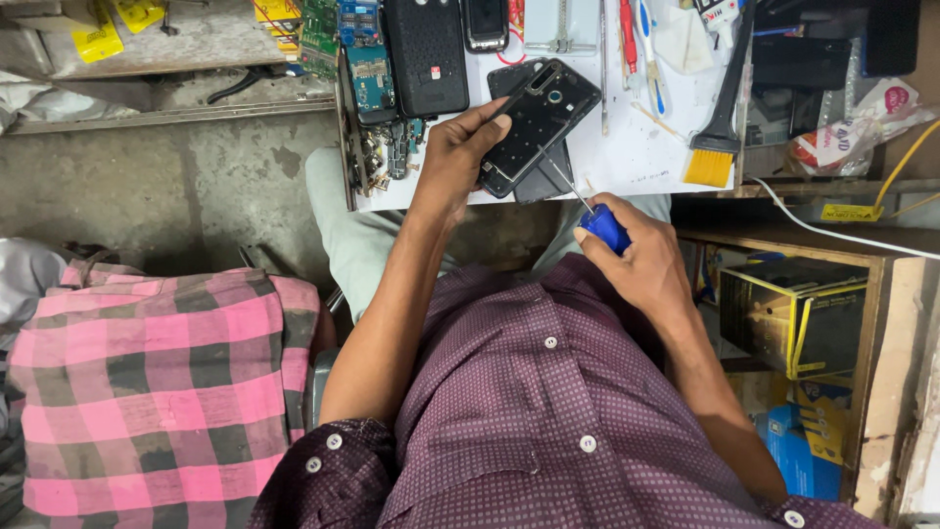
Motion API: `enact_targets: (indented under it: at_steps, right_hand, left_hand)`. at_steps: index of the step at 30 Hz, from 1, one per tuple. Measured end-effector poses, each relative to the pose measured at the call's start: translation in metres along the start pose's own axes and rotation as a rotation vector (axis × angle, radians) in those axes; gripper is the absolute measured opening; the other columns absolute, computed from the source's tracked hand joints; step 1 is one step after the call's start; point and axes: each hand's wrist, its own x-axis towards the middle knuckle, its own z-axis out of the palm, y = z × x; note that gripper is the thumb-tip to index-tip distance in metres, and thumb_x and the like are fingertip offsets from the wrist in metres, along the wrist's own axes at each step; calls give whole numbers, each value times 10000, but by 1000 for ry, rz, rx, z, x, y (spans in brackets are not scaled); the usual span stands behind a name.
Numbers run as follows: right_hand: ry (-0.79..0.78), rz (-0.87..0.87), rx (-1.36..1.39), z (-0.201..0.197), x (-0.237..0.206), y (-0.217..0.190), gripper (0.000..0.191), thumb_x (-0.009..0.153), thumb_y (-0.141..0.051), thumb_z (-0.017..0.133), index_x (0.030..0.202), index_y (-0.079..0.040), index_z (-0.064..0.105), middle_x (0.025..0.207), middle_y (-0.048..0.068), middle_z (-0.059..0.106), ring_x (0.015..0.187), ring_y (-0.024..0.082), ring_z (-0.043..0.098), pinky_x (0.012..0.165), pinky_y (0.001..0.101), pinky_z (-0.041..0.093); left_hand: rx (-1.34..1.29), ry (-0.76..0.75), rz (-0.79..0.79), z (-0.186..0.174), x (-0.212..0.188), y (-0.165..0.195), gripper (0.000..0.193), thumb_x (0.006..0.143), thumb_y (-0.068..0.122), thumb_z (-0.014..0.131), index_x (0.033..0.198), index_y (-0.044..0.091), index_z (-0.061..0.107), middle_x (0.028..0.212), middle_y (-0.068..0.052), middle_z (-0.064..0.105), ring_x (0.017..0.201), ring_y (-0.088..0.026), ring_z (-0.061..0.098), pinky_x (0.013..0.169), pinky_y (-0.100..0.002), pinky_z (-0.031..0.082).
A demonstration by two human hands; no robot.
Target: The person sits at a cluttered repair bench and uses a blue-handled screwdriver to unscrew the back panel of a smartphone, working around the frame while holding the phone steady. They reposition the phone repeatedly to reach different screws, then set the phone down and reach for another tool on the bench.
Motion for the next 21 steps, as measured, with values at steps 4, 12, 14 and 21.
enact_targets:
  at_steps: [4, 12, 14, 21]
  right_hand:
    - [14, -13, 4, -2, 3, 0, 382, 901, -245, 763, 1224, -60, 678, 790, 128, 674, 534, 177, 568, 555, 321, 490]
    - [47, -40, -2, -3, 3, 3, 399, 897, -247, 764, 1232, -47, 677, 847, 137, 707, 568, 188, 616, 562, 324, 505]
    - [47, -26, -27, -3, 3, 4, 410, 897, -250, 769, 1239, -42, 676, 840, 151, 704, 570, 197, 629, 576, 329, 514]
    - [84, -93, -29, -6, 2, 4, 402, 898, -232, 763, 1236, -34, 673, 941, 166, 730, 642, 223, 685, 604, 333, 538]
  left_hand:
    - [4, 2, -12, 1, 1, 0, 347, 1001, 79, 647, 1324, -46, 661, 973, -77, 764, 737, -76, 699, 608, -223, 580]
    - [-12, -17, 15, 3, -1, 2, 348, 1010, 76, 644, 1331, -57, 662, 1011, -80, 763, 798, -76, 705, 685, -219, 589]
    - [-11, -24, 23, 3, -2, 3, 352, 1013, 78, 644, 1338, -56, 659, 1022, -79, 762, 811, -74, 703, 698, -219, 588]
    - [56, -22, 115, 10, -4, 0, 361, 1026, 74, 649, 1365, -47, 649, 1101, -78, 756, 899, -69, 682, 792, -218, 578]
